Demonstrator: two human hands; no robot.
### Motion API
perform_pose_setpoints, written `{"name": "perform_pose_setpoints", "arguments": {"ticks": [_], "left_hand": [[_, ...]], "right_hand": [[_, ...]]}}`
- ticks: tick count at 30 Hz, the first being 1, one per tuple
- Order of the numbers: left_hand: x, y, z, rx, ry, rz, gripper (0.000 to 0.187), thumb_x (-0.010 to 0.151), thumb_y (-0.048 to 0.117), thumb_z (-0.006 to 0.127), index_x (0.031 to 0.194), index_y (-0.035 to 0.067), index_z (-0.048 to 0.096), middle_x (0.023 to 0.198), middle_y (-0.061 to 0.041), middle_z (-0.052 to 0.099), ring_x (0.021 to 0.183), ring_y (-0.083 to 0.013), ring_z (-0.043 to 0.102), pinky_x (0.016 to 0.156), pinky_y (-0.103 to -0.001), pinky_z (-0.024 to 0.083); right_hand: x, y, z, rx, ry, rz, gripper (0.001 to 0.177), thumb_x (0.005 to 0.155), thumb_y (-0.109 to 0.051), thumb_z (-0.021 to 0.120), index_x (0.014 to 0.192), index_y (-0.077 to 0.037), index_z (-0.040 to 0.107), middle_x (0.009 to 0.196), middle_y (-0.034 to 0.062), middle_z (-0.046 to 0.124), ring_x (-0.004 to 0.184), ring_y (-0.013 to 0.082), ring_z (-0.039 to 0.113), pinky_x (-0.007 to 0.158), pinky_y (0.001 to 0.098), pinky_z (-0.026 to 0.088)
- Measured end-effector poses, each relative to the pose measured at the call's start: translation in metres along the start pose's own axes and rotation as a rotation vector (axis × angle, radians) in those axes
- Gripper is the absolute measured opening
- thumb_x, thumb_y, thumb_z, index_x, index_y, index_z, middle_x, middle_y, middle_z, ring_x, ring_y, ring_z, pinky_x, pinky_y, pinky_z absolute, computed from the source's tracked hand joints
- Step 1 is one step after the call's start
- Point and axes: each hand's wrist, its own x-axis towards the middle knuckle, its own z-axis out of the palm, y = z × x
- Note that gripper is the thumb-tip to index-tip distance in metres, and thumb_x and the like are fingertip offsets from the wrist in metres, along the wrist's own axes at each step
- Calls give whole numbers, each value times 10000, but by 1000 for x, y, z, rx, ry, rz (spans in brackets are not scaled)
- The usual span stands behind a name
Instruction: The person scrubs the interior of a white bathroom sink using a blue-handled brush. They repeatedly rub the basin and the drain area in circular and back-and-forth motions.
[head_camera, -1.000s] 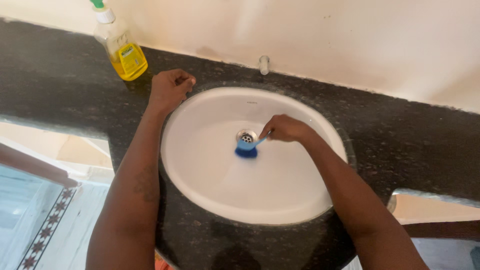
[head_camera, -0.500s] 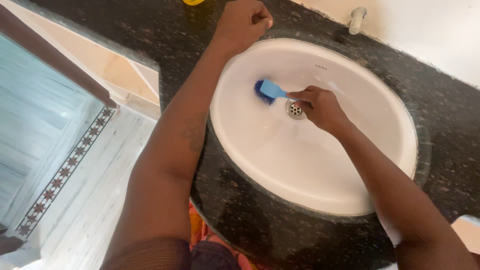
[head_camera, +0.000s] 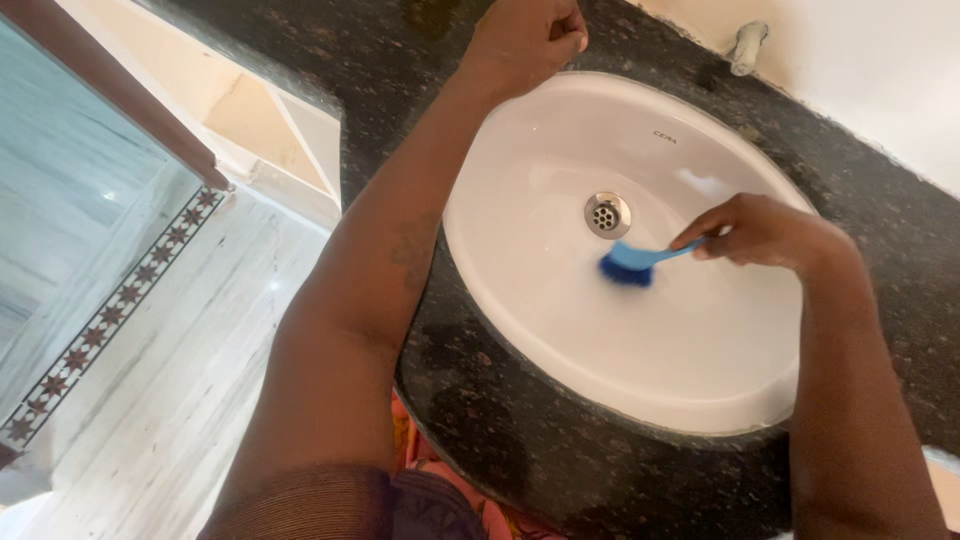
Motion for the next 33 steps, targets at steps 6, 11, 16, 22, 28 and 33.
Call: {"name": "perform_pose_setpoints", "arguments": {"ticks": [6, 11, 16, 22, 28, 33], "left_hand": [[2, -2, 1, 35, -44, -27, 135, 937, 267, 714, 914, 143, 760, 763, -5, 741, 667, -146, 695, 659, -335, 560], [4, -3, 3, 30, 17, 59, 122, 911, 250, 736, 907, 130, 762, 784, -19, 755, 688, -160, 711, 643, -352, 558], [6, -6, 6, 40, -14, 111, 127, 921, 243, 760, 928, 116, 765, 839, -39, 767, 739, -182, 726, 677, -382, 567], [3, -15, 5, 69, -122, 132, 130, 957, 237, 777, 962, 107, 775, 879, -51, 767, 776, -184, 722, 710, -377, 567], [2, -13, -7, -403, -80, -168, 104, 983, 180, 727, 983, 77, 733, 864, -16, 734, 668, -94, 669, 604, -274, 569], [6, -12, -14, -370, -18, -130, 108, 942, 172, 762, 939, 64, 752, 777, -28, 730, 635, -66, 674, 580, -246, 568]], "right_hand": [[10, -9, -2, 76, 177, -4, 298, 992, -181, 680, 1260, -268, 779, 1061, 67, 829, 860, 251, 693, 822, 439, 563], [18, -5, 3, 78, 131, -196, 290, 912, -207, 742, 1180, -286, 819, 1063, -1, 815, 847, 130, 674, 825, 334, 543], [16, -2, 3, 4, 341, -50, 275, 975, -169, 712, 1226, -249, 790, 1098, -4, 800, 753, 182, 711, 693, 381, 601], [7, 28, -7, 85, 571, -293, 292, 936, -135, 760, 1210, -227, 799, 1055, 111, 778, 799, 267, 711, 784, 438, 570], [21, 23, 9, -42, 547, -294, 292, 865, -87, 781, 1125, -215, 818, 1079, 108, 779, 926, 302, 718, 856, 453, 567], [-16, 11, 0, -88, 381, 72, 331, 887, -89, 759, 1152, -280, 815, 1137, 53, 796, 1008, 257, 734, 923, 433, 573]]}}
